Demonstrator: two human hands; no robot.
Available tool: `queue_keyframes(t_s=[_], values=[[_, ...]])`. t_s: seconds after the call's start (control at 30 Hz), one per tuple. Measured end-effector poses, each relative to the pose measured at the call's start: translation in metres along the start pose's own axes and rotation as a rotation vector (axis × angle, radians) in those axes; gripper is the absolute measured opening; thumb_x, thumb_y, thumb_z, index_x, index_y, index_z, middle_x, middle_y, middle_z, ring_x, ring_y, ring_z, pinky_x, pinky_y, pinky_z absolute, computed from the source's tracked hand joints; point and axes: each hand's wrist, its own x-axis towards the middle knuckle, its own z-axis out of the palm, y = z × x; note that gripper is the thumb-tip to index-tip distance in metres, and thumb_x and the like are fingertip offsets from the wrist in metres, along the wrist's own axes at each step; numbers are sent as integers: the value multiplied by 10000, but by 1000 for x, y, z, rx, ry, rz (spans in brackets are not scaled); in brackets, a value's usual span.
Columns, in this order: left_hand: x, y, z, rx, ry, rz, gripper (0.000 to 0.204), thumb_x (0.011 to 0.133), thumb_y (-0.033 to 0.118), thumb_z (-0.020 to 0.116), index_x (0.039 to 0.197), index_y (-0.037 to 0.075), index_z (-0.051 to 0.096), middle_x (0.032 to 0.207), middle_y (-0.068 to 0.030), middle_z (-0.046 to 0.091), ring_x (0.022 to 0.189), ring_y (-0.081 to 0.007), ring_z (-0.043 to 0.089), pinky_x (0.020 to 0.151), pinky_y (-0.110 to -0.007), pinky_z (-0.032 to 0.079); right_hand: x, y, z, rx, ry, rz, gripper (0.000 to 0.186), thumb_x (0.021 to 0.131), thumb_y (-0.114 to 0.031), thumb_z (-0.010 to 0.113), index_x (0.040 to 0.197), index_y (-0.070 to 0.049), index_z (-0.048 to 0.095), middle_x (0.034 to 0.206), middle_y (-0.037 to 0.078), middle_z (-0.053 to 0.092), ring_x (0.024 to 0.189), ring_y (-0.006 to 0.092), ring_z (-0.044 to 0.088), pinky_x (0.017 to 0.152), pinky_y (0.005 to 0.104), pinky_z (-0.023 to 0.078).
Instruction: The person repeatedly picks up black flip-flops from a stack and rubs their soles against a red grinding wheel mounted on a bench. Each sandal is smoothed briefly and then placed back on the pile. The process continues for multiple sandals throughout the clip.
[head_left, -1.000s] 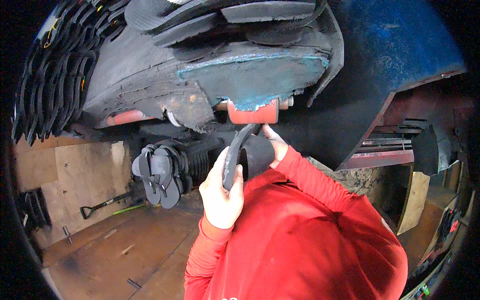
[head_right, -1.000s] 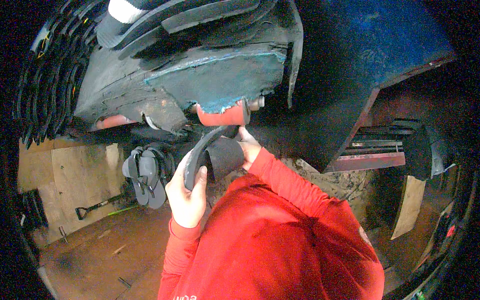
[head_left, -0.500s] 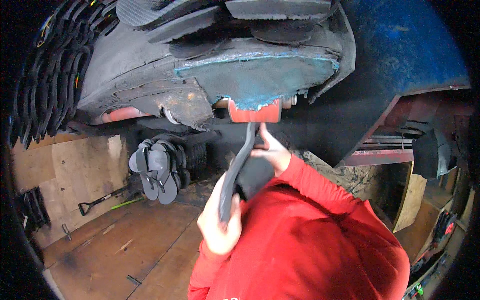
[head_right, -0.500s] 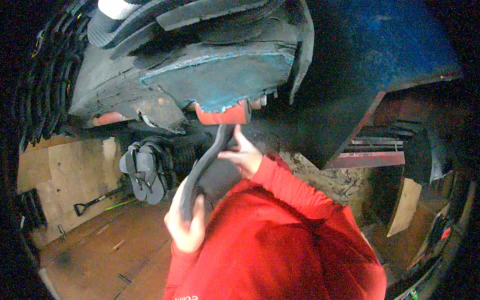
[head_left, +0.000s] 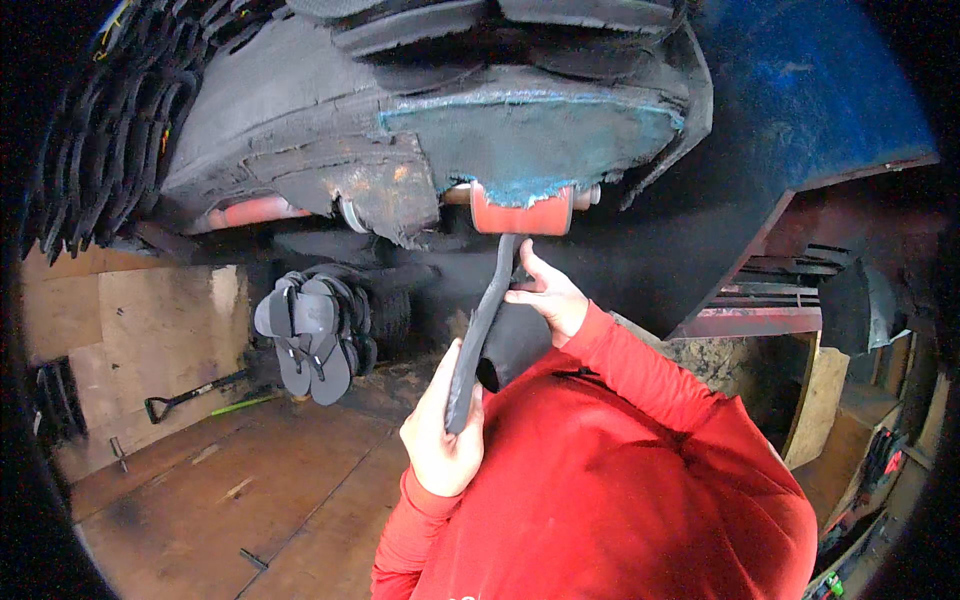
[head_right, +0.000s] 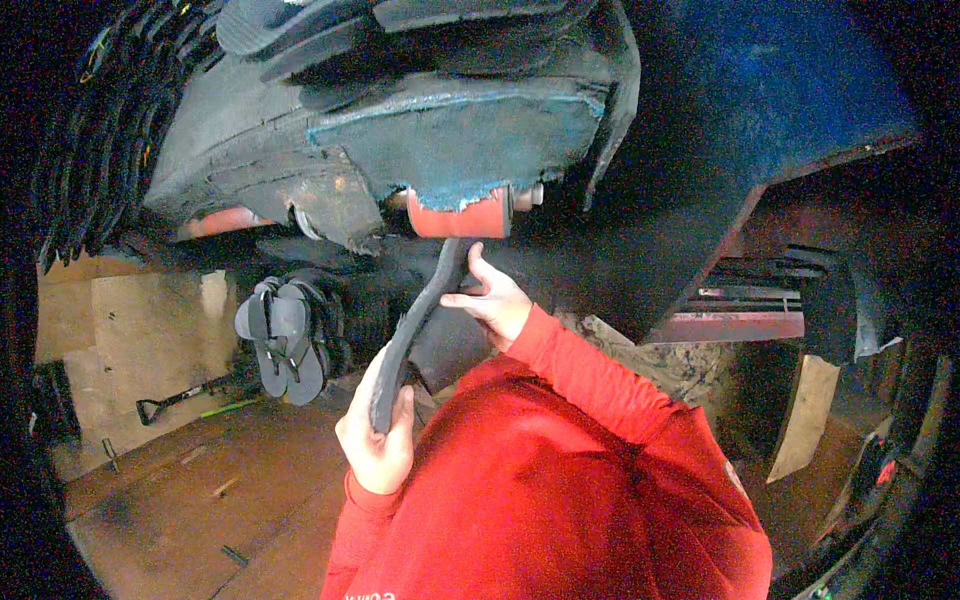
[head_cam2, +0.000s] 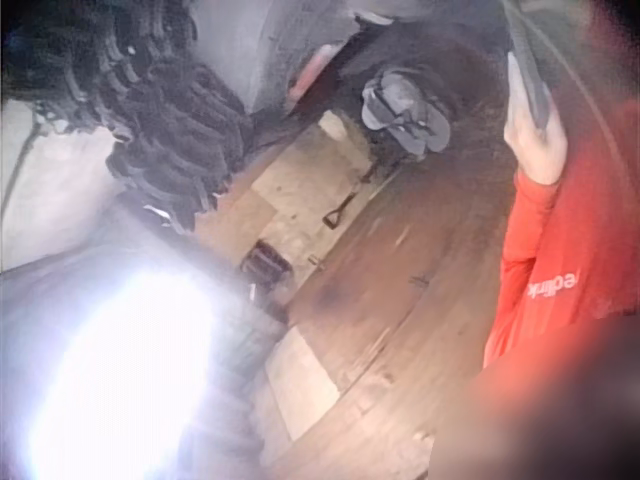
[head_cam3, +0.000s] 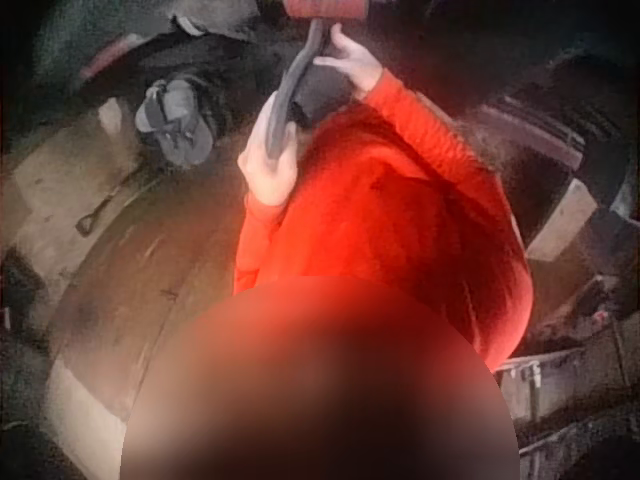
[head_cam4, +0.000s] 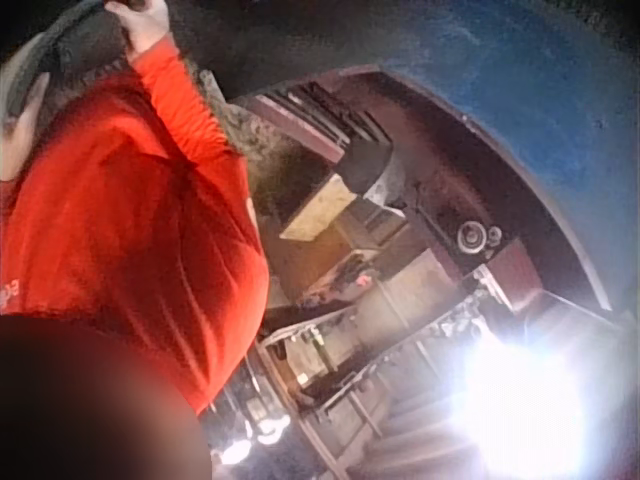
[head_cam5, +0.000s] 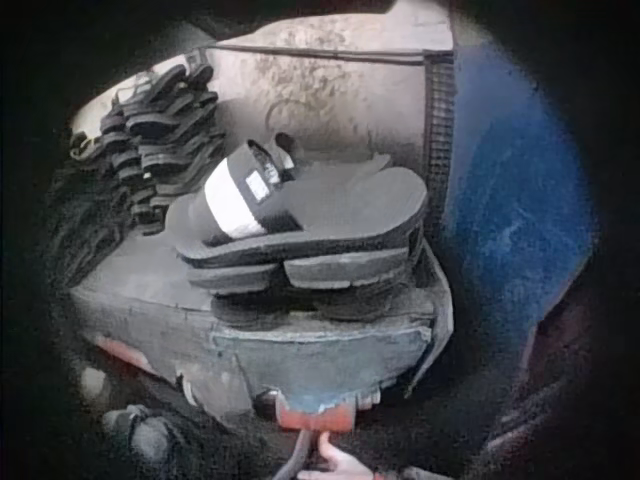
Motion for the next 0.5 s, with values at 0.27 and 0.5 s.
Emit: queue_keyframes(t_s=[0.27,0.5], values=[[-59,-109,15,-166,-231,-98,547,874,11,692,1375,-21,475,1491,-258,460,1360,-330,503,1087,-397,429,-11,36,5,-400,23,-278,1283,789,-27,818,1585,-178,-178,1430,143,466,1189,219,558,978,358,519],[85,-114,81,-759,-392,-28,655,947,108,649,1516,-21,352,1489,-127,455,1375,-210,417,1128,-361,353,1,40,-7,-345,-111,-310,1278,756,-19,848,1603,-135,-103,1416,110,490,1210,193,550,1029,343,484]])
